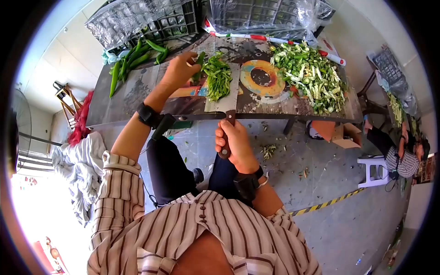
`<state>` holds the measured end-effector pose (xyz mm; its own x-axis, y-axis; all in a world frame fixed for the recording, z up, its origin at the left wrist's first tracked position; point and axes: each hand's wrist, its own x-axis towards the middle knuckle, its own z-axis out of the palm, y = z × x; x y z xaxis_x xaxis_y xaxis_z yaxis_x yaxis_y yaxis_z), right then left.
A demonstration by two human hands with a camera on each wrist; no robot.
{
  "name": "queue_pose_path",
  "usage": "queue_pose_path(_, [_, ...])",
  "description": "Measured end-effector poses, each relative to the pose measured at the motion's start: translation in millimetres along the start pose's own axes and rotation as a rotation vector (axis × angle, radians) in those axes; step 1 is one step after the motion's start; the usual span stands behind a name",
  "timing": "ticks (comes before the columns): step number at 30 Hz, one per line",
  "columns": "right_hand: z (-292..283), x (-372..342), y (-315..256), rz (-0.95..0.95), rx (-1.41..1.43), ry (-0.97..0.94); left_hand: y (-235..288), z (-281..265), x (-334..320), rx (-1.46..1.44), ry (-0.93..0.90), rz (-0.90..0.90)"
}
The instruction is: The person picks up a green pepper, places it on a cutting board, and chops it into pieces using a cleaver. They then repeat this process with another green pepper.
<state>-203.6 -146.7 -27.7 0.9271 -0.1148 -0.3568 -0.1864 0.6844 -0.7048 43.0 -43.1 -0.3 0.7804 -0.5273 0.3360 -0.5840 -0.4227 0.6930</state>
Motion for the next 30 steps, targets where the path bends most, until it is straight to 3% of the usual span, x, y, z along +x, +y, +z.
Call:
queue_pose_path(6, [2.0, 0.1, -0.2, 0.029, 0.015, 0.017, -22.2, 6.8, 43.1, 0.062, 0.023, 0.069])
queue_pose_path(12, [3.0, -1.0, -0.9, 0.035, 0.023, 0.029, -31.5, 17.0, 69.6, 0.104, -0.188, 0.151])
queue_pose_path(16, [2.7, 0.0, 0.0, 0.042, 0.018, 0.043, -20.6, 16.7, 64.1, 0.057, -0.270, 0.144])
queue_pose_path(30, [7.1, -2.8, -2.5, 0.033, -0.012, 0.061, 2.5, 16.1, 27.5, 0.020, -0.266, 0.137])
